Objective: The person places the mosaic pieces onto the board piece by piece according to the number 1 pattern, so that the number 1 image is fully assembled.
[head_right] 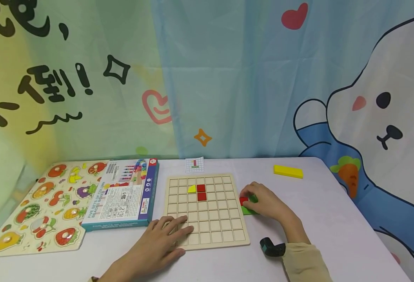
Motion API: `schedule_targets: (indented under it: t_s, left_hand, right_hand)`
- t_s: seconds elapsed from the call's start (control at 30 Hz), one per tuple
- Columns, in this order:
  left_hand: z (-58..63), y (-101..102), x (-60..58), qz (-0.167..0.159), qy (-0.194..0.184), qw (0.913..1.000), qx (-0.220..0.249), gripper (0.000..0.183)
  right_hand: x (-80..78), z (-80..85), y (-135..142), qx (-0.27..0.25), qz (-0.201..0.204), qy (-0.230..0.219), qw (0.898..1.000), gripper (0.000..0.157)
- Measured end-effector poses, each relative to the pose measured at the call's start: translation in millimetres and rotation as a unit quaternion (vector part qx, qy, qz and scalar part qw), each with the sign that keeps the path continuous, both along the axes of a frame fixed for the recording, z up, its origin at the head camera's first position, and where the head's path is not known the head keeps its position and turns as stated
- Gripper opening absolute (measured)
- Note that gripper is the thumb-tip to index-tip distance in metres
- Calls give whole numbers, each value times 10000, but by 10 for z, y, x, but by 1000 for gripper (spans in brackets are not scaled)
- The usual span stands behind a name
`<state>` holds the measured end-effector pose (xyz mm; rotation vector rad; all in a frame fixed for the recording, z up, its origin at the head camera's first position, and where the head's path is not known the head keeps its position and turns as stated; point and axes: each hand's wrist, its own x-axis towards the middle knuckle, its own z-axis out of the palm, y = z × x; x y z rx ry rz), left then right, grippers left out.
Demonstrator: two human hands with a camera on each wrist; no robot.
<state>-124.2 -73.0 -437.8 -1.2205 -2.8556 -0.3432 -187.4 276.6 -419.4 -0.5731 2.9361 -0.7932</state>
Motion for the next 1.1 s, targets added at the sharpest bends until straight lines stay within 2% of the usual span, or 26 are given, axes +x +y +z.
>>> schedule_targets:
  t_s: [0.33, 0.57, 0.8, 0.9, 1.1]
  left_hand:
    - [11, 14, 3, -5, 26, 10000, 18, 49]
    - [20, 34, 0, -29, 48, 10000, 7, 49]
    - [3, 26, 11, -26, 98, 9999, 20, 49]
    - [-4, 13, 11, 17, 143, 9999, 4, 49]
    - [1, 4, 11, 13, 5, 10000, 0, 49]
  right_hand:
    - [-20, -7, -12, -288, -323, 6, 9991, 14]
    - [-3, -23, -16, -482, -81, 330, 9983, 14]
    - [-26, 16, -117, -879, -151, 48, 9960, 12]
    - [-41, 30, -178, -943, -138, -27, 9954, 12]
    - [-27, 30, -263, -954, -149, -28, 9953, 12]
